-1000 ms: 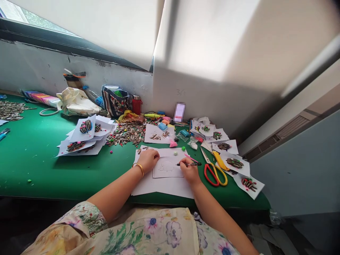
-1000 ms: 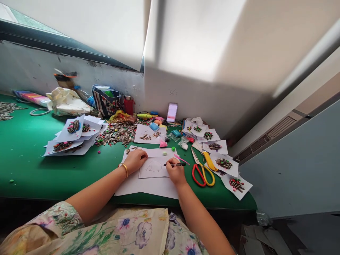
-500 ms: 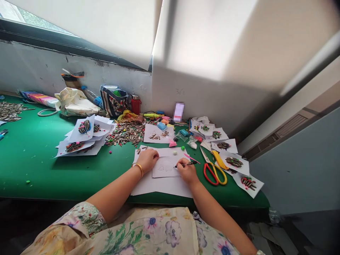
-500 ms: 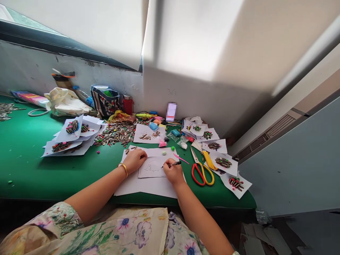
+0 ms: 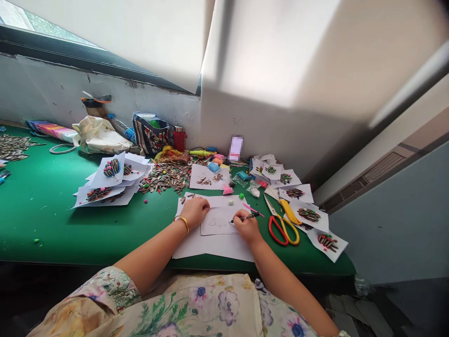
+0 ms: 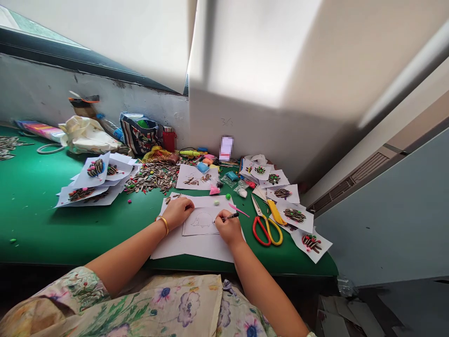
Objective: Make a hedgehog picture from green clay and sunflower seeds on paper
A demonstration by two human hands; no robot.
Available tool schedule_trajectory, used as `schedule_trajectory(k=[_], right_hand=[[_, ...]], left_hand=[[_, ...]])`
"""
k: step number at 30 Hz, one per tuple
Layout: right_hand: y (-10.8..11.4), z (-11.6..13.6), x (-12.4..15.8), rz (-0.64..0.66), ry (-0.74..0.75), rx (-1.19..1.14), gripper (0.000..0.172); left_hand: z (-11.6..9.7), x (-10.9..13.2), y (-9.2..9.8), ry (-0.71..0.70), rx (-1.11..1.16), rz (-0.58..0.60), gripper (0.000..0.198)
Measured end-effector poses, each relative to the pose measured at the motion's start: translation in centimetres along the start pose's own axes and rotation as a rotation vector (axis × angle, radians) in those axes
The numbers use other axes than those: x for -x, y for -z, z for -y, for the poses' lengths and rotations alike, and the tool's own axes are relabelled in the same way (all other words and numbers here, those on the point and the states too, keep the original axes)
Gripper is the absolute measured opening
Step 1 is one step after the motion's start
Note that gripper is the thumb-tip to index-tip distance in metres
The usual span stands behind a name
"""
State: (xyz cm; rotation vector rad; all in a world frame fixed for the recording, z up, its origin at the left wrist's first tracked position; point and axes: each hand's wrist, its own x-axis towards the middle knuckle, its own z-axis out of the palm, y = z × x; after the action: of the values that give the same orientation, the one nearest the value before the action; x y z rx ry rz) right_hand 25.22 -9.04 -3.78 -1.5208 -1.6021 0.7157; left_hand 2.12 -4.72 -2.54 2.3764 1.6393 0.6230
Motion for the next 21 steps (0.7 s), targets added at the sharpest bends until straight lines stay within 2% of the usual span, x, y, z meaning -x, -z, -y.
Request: schedule_trajectory(k=[21], right_hand=[[0.03, 0.04, -0.07, -0.009, 0.015, -0.010, 0.014]], left_hand=[[-0.11, -0.04, 0.10, 0.020, 0.010, 0.014, 0.019]])
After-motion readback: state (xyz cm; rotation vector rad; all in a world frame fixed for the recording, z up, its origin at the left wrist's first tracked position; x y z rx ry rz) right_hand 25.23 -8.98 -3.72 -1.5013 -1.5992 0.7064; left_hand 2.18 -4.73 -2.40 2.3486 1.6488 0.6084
